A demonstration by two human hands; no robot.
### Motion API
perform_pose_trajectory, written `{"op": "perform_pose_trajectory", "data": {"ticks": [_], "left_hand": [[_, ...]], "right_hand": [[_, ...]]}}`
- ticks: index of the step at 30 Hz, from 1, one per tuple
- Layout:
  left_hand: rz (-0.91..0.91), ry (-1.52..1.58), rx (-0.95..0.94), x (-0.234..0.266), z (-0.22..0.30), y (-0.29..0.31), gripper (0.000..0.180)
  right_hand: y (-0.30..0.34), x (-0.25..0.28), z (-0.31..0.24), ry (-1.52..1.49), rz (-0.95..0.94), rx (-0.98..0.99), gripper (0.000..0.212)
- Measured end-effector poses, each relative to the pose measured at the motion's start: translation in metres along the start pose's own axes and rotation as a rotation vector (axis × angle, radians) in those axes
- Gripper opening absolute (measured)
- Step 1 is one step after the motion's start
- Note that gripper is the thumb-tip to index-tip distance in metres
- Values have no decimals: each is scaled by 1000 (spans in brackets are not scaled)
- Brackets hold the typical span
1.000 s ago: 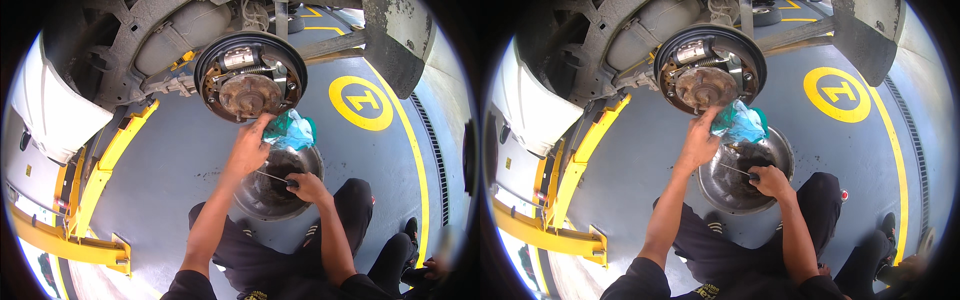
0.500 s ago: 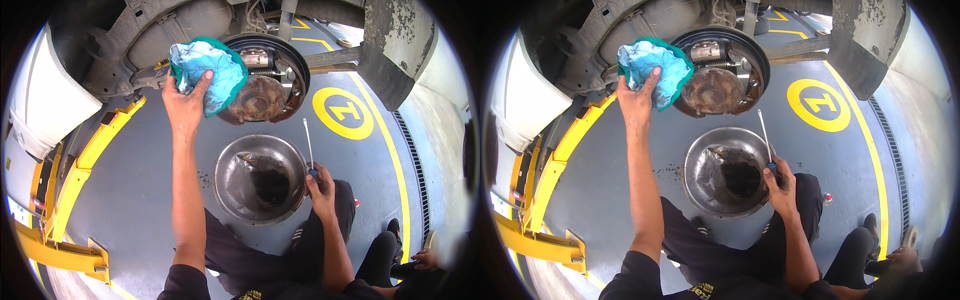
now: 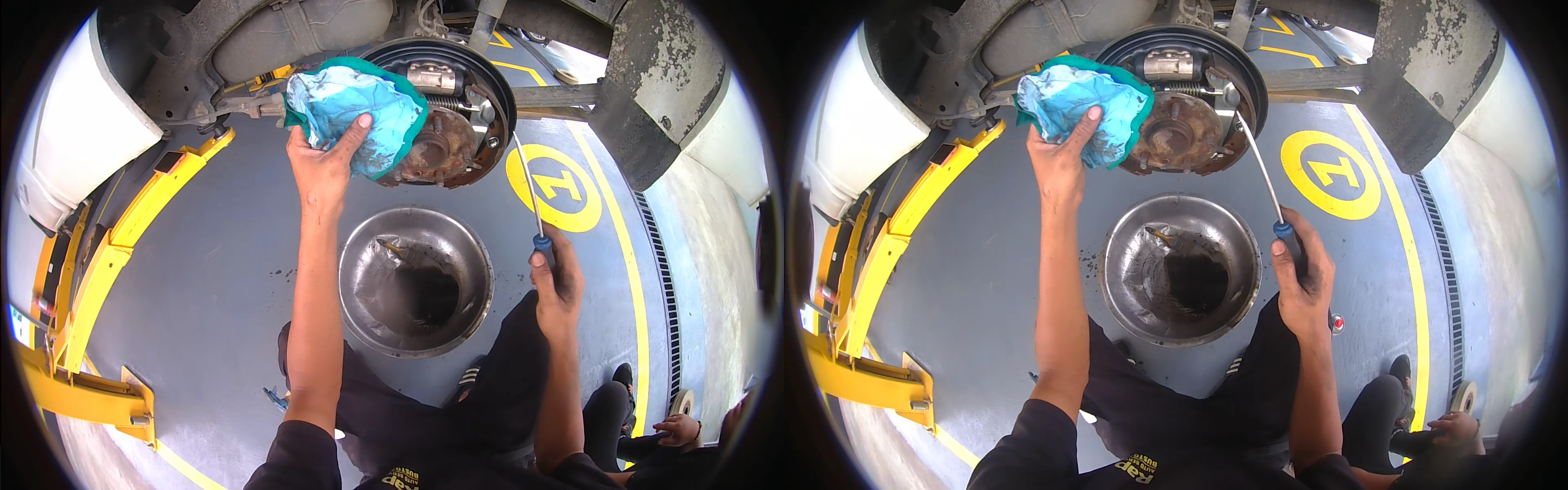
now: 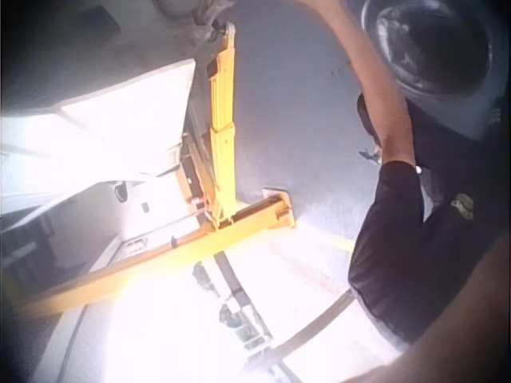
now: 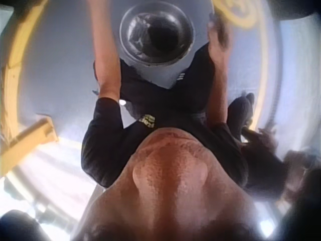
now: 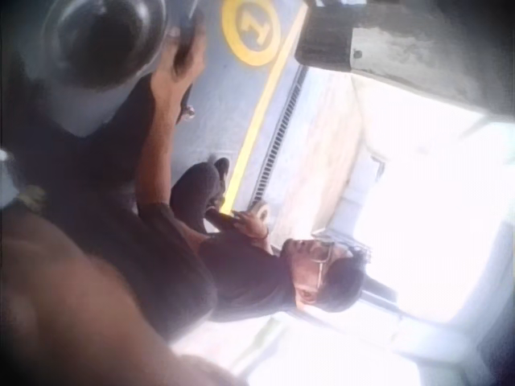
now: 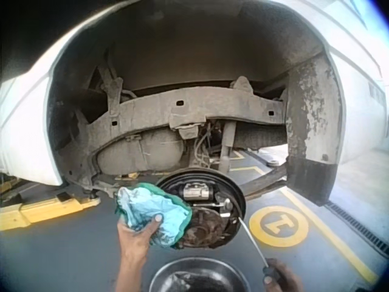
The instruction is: The person cleans a car's brake assembly using a blue cloth and a screwdriver. They wipe the brake components and scrape rust from the hub while sitting on the floor with a metal basin placed underneath to catch debris.
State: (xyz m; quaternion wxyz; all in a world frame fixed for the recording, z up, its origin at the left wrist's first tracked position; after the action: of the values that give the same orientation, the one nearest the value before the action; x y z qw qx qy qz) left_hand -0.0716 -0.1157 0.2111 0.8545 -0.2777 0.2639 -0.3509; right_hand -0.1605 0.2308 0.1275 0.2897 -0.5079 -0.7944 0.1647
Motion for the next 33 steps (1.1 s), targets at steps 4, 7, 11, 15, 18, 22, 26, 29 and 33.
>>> {"op": "perform_pose_trajectory", "data": {"ticks": [4, 7, 11, 15, 18, 22, 26, 29, 33], "left_hand": [[-86, -356, -592, -7, 33, 16, 27], [-101, -471, -735, -44, 50, 49, 29], [-347, -620, -873, -80, 50, 88, 20], [-553, -772, -928, -109, 27, 120, 10], [-709, -835, -867, -124, 4, 137, 16], [-953, -916, -637, -131, -38, 144, 40], [-1266, -807, -35, -124, -80, 156, 76], [-1149, -673, 202, -114, -96, 149, 94], [-829, -582, -50, -117, -77, 134, 76]], "right_hand": [[-5, -17, 2, -211, 66, -116, 28], [-12, -25, 10, -648, -18, -358, 23], [-29, -58, 4, -1065, -195, -485, 27], [-55, -45, 11, -1072, -97, -466, 37], [-59, -35, 45, -993, -129, -372, 45], [-37, -31, 112, -1041, -37, -422, 45], [-32, -33, 136, -661, 43, -542, 40], [-31, -39, 123, -471, -79, -487, 39], [-24, -36, 108, -538, -234, -372, 44]]}}
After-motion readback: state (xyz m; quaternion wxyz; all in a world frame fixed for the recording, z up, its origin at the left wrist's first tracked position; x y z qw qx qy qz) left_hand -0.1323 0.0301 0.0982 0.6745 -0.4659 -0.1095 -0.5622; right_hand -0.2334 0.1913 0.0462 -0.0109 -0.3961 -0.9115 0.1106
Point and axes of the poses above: each hand's wrist, its own y-axis away from the middle knuckle, its own x-axis out of the back of the hand, z = x × y, the point moved 7 cm from there along -y, towards the middle knuckle, and after that the axes turned 7 degrees about -z, right-handed, at the moved point
